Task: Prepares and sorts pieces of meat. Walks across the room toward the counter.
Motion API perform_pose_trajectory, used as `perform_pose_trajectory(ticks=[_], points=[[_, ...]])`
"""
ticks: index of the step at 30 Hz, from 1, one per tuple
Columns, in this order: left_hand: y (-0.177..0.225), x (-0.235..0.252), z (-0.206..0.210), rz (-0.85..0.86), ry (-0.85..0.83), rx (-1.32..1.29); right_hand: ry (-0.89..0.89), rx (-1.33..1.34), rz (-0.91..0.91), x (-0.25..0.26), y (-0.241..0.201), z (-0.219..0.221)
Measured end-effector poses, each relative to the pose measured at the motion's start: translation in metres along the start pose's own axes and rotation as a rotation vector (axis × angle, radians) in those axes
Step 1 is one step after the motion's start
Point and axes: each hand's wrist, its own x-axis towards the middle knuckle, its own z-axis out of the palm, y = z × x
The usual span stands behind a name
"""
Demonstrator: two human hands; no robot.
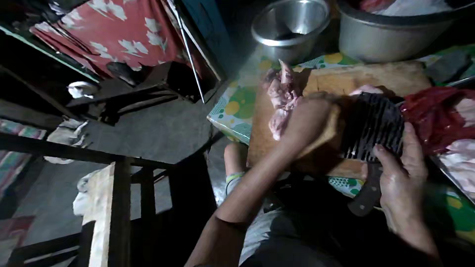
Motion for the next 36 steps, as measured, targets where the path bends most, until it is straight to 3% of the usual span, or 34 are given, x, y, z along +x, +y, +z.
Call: perform_pose_trajectory(ticks=[3, 6, 10, 14, 19, 23, 25, 27, 29, 31, 34, 36], points=[[-0.065, 0.010, -0.005, 0.002, -0.326, 0.040, 0.013, 0.023, 0.022, -0.001, -0.001, 0.003], [-0.084, 0.021, 0.005, 0.183, -0.342, 0.134, 0.013, 0.009, 0.004, 0.000, 0.001, 0.004], [-0.089, 0.016, -0.006, 0.268, -0.257, 0.206, 0.004, -0.020, 0.022, -0.004, -0.003, 0.009], [-0.052, 0.015, -0.034, 0.251, -0.186, 0.138, 0.034, 0.013, 0.014, 0.000, 0.003, 0.010], [0.057, 0.049, -0.062, 0.411, -0.316, 0.174, 0.037, -0.037, -0.008, 0.004, 0.007, 0.011], [0.119, 0.094, -0.060, 0.529, -0.030, -0.020, 0.042, -0.084, -0.197, 0.005, 0.021, 0.005], [0.133, 0.095, -0.068, 0.593, 0.008, -0.070, 0.048, -0.095, -0.226, 0.004, 0.020, 0.001], [0.119, 0.086, -0.075, 0.625, -0.007, -0.100, 0.028, -0.088, -0.168, -0.001, 0.018, -0.002], [0.078, 0.071, -0.082, 0.550, -0.026, -0.114, -0.016, -0.031, -0.098, -0.004, 0.013, -0.001], [0.017, 0.047, -0.085, 0.365, 0.025, -0.086, -0.068, -0.038, -0.110, -0.002, 0.013, -0.002], [-0.055, -0.010, -0.077, -0.138, -0.007, -0.024, -0.098, -0.050, -0.127, 0.001, 0.016, -0.003], [-0.080, -0.041, -0.050, -0.367, -0.069, -0.066, -0.106, -0.058, -0.124, 0.002, 0.016, -0.003]])
